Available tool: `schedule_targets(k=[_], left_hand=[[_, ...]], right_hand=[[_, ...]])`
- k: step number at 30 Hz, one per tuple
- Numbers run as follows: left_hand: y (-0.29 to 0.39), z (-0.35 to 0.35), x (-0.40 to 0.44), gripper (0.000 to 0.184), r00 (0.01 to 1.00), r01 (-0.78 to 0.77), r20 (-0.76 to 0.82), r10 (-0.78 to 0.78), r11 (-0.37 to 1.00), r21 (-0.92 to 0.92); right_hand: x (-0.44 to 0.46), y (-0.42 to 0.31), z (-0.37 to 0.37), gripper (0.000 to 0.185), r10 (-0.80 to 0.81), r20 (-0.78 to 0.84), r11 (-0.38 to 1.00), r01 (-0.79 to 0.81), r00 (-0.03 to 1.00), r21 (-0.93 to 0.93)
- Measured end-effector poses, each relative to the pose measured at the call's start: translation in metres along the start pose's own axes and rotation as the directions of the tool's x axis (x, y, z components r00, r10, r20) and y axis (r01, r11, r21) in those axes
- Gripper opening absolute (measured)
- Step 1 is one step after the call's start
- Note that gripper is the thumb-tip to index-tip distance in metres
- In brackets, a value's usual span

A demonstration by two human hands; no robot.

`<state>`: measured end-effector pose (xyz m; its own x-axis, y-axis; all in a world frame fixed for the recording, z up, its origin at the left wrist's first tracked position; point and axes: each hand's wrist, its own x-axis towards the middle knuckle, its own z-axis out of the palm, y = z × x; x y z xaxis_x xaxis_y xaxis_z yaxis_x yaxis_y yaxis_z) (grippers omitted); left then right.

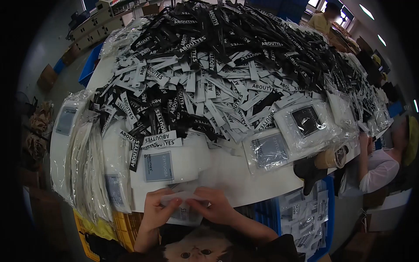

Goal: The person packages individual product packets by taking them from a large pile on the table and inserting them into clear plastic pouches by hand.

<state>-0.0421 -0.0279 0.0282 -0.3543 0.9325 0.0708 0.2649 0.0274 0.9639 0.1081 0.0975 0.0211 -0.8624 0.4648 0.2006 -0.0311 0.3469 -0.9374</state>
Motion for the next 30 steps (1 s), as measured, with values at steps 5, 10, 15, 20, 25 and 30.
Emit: schedule_targets(k=[5,10,15,20,25,30], left_hand=[[0.003,0.005,0.004,0.012,0.999,0.032,0.026,-0.031,0.999,-0.019],[0.001,0.047,0.012,0.011,0.979,-0.183,0.134,0.155,0.956,0.231],[-0.013,0.053,0.02,0.023,0.954,-0.272,0.175,0.243,0.948,0.165],[-0.037,0.022,0.03,0.042,0.946,-0.177,-0.149,0.288,0.843,0.507],[-0.066,0.029,0.029,0.048,0.933,-0.144,-0.184,0.31,0.788,0.598],[-0.071,0.027,0.027,0.045,0.928,-0.129,-0.229,0.294,0.83,0.543]], right_hand=[[-0.002,0.003,-0.017,0.011,0.048,0.043,0.988,-0.054,0.998,0.147],[-0.041,0.009,-0.059,0.018,0.305,0.063,0.948,-0.309,0.95,0.073],[-0.087,-0.046,-0.139,0.021,0.512,-0.018,0.838,-0.504,0.859,-0.211],[-0.087,-0.062,-0.158,0.032,0.592,-0.011,0.479,-0.362,0.806,-0.799],[0.011,-0.006,-0.117,0.039,0.245,0.038,0.849,-0.196,0.969,-0.49],[0.104,0.073,-0.082,0.027,-0.246,0.069,0.619,0.211,0.967,-0.756]])
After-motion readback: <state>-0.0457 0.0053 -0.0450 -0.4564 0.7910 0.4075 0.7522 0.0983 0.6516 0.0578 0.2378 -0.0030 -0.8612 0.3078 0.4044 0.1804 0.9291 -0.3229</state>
